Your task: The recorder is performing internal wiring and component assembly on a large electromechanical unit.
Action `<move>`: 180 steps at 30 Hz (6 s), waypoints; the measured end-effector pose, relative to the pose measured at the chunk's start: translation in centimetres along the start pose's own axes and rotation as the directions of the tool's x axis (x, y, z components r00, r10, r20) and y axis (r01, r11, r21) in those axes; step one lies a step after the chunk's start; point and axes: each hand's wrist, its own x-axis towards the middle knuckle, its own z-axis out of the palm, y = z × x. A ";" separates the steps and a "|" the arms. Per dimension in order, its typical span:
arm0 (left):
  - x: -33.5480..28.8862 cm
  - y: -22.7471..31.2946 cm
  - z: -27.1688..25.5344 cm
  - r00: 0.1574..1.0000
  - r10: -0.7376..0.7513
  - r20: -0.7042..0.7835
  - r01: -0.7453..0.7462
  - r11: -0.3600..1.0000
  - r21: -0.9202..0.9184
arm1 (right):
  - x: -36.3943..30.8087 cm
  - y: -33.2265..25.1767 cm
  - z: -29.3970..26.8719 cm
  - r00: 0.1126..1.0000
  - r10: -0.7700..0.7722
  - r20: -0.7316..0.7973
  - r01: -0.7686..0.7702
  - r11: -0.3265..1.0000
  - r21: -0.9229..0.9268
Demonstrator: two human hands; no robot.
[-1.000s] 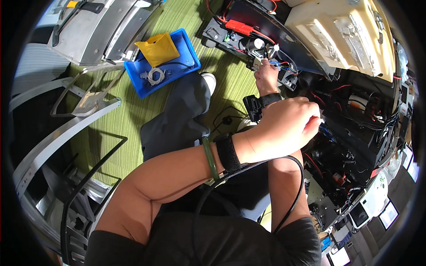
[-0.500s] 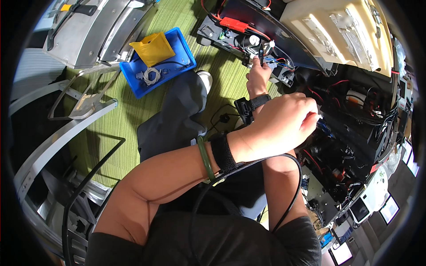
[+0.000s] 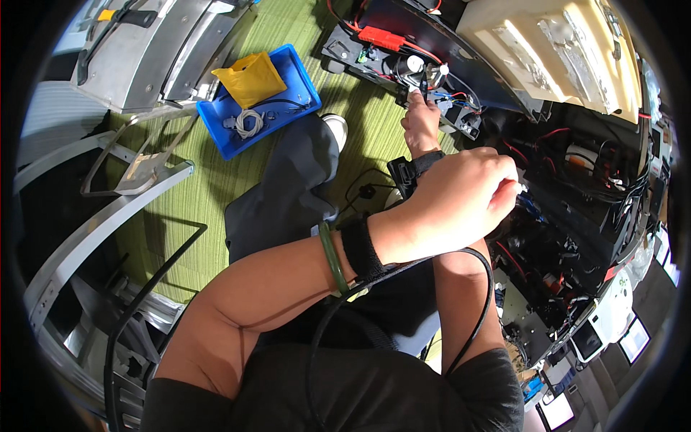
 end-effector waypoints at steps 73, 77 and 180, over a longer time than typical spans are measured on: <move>0.3 -1.8 -2.1 0.996 -0.082 0.033 0.079 0.993 0.087 | 2.9 2.1 1.6 0.818 -0.419 0.393 0.506 0.202 -0.838; 0.4 -1.9 -2.0 0.999 -0.046 0.017 0.044 0.995 0.087 | 3.3 2.9 1.9 0.793 -0.422 0.439 0.550 0.185 -0.815; 0.5 -0.7 -1.6 0.999 -0.054 -0.004 0.054 0.996 0.071 | -0.6 -1.1 -1.1 0.705 -0.551 0.447 0.618 0.167 -0.768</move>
